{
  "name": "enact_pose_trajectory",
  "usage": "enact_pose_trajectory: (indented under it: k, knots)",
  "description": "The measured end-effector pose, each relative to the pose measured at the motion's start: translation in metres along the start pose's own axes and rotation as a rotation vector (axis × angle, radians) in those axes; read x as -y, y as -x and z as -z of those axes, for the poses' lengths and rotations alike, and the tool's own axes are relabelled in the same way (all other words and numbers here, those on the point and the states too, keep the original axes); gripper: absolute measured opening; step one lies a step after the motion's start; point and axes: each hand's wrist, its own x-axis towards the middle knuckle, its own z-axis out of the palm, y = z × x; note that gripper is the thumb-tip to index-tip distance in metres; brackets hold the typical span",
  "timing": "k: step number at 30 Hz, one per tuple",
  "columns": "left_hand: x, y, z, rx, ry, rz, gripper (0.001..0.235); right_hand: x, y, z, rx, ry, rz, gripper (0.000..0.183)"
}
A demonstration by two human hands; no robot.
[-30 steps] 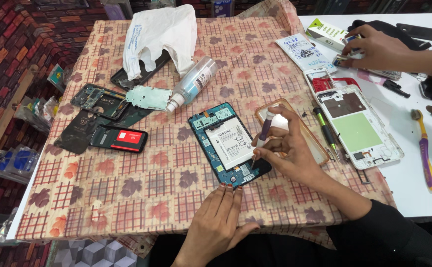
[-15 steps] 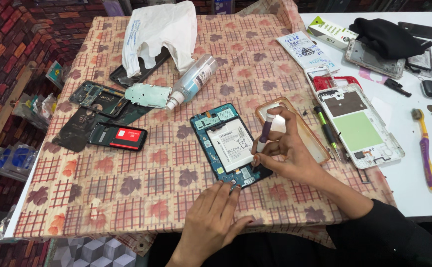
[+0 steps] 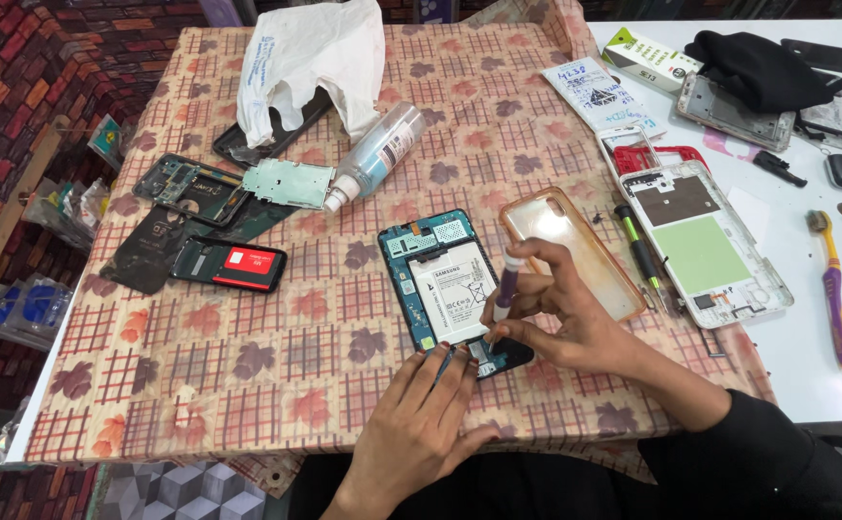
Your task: The person uses a screwdriver to remove screws from a disassembled smartphone and places them into a phone case. The person continues to unscrew and collect screws from the device throughout the clip.
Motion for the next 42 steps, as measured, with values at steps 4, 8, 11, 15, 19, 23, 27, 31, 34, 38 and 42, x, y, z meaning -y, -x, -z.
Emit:
enact_pose_trajectory:
  k: [4, 8, 11, 15, 19, 23, 27, 31, 34, 38, 42]
  knots:
    - [0.000, 0.001, 0.001, 0.005, 0.011, 0.001, 0.066, 0.001, 0.006, -0.001, -0.007, 0.026, 0.106, 0.080]
    - [0.001, 0.001, 0.002, 0.000, 0.050, 0.007, 0.065, 0.003, 0.008, 0.001, 0.025, -0.009, 0.111, 0.078]
    - [0.000, 0.002, 0.002, 0.000, 0.069, 0.009, 0.063, 0.002, 0.009, -0.001, 0.046, 0.034, 0.145, 0.077]
    - [0.000, 0.003, 0.001, 0.019, 0.089, 0.019, 0.059, 0.002, 0.009, -0.001, 0.053, 0.049, 0.139, 0.078]
    - [-0.001, 0.003, 0.001, 0.026, 0.103, 0.034, 0.058, 0.003, 0.010, 0.000, 0.050, 0.033, 0.153, 0.077]
    - [0.000, 0.003, 0.001, 0.031, 0.109, 0.034, 0.059, 0.003, 0.009, -0.002, 0.049, 0.032, 0.151, 0.076]
    - [0.000, 0.003, 0.002, 0.036, 0.119, 0.039, 0.060, 0.005, 0.008, -0.003, 0.046, 0.029, 0.159, 0.075]
    - [0.000, 0.003, 0.002, 0.049, 0.101, 0.037, 0.060, 0.006, 0.007, 0.001, 0.086, -0.102, 0.271, 0.066]
    - [-0.001, 0.002, 0.000, 0.032, 0.090, 0.039, 0.062, 0.004, 0.002, 0.005, 0.078, -0.249, 0.279, 0.051]
    - [-0.002, 0.002, 0.000, 0.033, 0.083, 0.039, 0.065, 0.011, 0.000, 0.011, 0.094, -0.321, 0.221, 0.039]
    - [-0.003, 0.002, -0.001, 0.030, 0.079, 0.042, 0.066, 0.024, 0.004, 0.008, 0.214, -0.302, 0.248, 0.042]
